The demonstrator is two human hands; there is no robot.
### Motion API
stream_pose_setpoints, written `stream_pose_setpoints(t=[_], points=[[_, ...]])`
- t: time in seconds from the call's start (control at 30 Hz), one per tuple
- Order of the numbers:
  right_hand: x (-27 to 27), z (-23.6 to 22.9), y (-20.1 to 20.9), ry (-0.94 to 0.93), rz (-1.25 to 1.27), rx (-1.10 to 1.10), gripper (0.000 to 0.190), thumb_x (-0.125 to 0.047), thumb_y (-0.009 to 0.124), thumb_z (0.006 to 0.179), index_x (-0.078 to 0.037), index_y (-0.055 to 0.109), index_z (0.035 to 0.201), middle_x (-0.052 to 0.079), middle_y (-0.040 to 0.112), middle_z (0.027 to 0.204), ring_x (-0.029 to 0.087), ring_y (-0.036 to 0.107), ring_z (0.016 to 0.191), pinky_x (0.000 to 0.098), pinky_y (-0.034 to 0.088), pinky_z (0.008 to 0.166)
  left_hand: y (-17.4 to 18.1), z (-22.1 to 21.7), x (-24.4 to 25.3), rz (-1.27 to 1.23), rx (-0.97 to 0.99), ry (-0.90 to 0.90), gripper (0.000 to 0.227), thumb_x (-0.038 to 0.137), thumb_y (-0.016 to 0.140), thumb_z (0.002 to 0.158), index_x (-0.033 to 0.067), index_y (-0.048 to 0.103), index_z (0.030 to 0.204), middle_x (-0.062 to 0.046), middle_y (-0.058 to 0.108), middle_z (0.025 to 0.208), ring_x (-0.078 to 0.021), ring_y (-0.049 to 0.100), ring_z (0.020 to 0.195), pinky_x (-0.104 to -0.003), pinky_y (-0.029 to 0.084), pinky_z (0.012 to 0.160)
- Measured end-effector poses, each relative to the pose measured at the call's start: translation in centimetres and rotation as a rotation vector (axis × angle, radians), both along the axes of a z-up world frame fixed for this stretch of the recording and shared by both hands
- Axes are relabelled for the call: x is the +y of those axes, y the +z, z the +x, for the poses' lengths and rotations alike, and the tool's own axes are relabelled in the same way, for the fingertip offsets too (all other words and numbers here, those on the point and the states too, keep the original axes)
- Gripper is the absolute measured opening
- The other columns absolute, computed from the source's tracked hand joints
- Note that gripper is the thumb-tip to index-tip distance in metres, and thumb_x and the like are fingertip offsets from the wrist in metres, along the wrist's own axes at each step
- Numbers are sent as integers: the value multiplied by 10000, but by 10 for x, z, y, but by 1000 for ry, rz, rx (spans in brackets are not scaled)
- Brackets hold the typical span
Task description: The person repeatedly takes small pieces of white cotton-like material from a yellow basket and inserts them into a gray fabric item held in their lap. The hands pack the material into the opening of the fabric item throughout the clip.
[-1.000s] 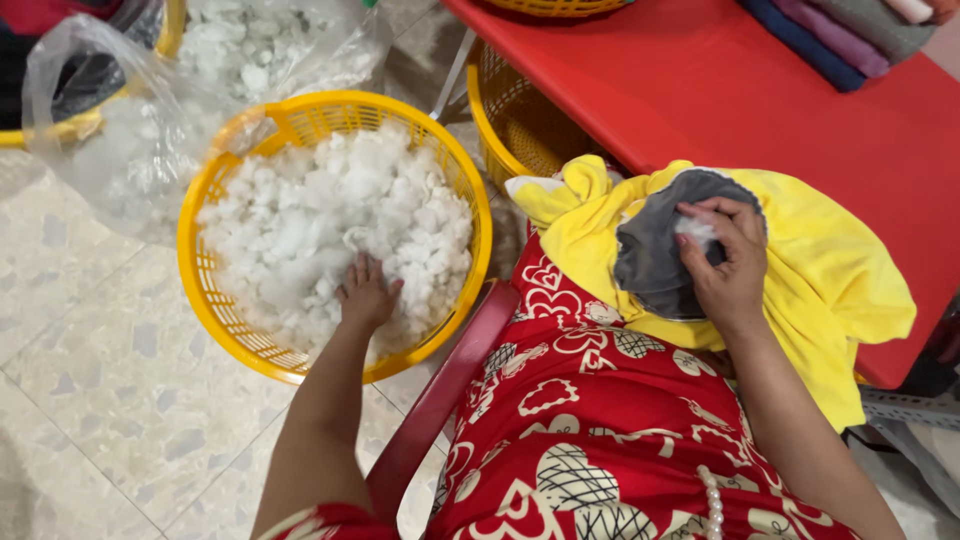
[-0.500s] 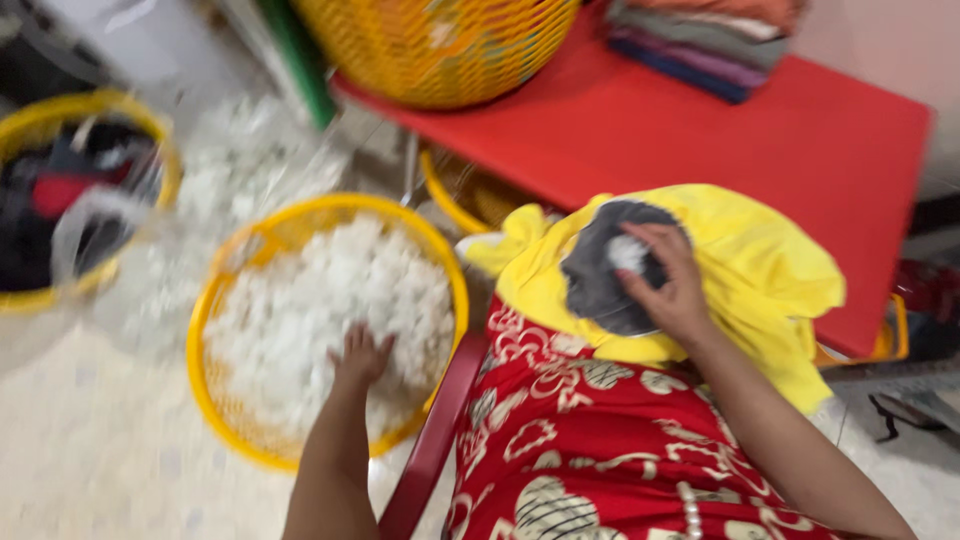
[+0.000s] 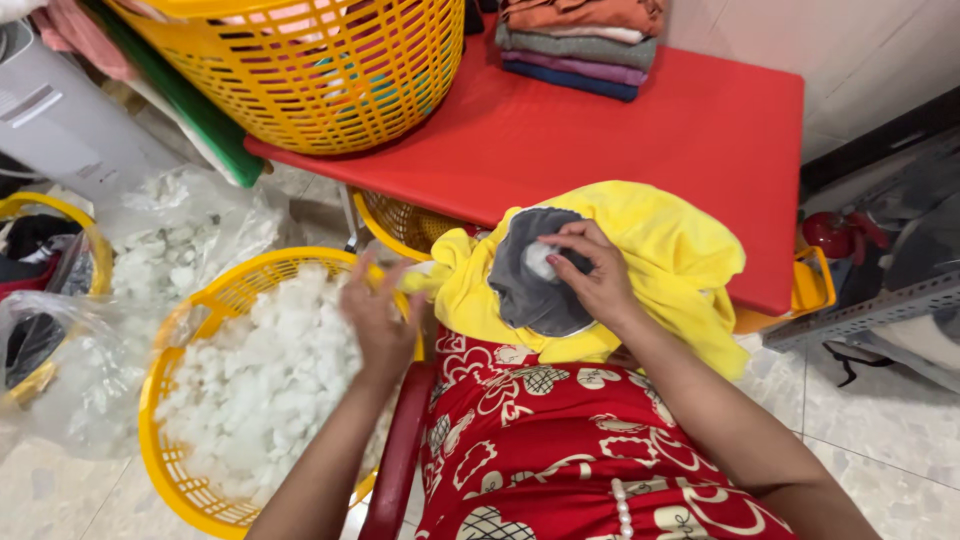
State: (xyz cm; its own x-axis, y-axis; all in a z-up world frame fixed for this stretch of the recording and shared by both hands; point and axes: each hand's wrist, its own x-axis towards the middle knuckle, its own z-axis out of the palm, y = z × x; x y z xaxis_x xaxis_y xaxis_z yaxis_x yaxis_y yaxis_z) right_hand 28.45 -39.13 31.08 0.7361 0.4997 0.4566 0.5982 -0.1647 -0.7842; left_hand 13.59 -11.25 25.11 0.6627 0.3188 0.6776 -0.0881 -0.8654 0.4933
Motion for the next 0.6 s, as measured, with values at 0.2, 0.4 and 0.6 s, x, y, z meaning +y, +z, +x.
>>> stream_pose_setpoints(t=[0.2, 0.4, 0.6], points=[[0, 7, 12, 74, -176, 32, 409, -125, 778, 860, -136, 743, 1267, 50, 598, 1019, 170, 584, 948, 278, 484, 838, 39, 30, -96, 184, 8, -361, 391, 263, 802, 852, 205, 715, 1228, -109, 563, 1339, -302, 555, 1158, -498, 357, 999], [3, 14, -2, -16, -66, 7, 154, -131, 732, 936, -65, 787, 1065, 42, 681, 942, 144, 643, 889, 270, 513, 796, 16, 45, -122, 52, -19, -363, 271, 141, 786, 860, 173, 741, 1126, -42, 638, 1167, -245, 632, 1021, -384, 500, 855], [-15, 31, -2, -32, 275, 210, 145, -68, 657, 999, 15, 765, 1046, 38, 682, 984, 115, 643, 911, 249, 512, 821, 6, 44, -124, 23, -9, -312, 232, 130, 797, 846, 184, 746, 1066, -19, 636, 1154, -236, 632, 1017, -385, 497, 841]])
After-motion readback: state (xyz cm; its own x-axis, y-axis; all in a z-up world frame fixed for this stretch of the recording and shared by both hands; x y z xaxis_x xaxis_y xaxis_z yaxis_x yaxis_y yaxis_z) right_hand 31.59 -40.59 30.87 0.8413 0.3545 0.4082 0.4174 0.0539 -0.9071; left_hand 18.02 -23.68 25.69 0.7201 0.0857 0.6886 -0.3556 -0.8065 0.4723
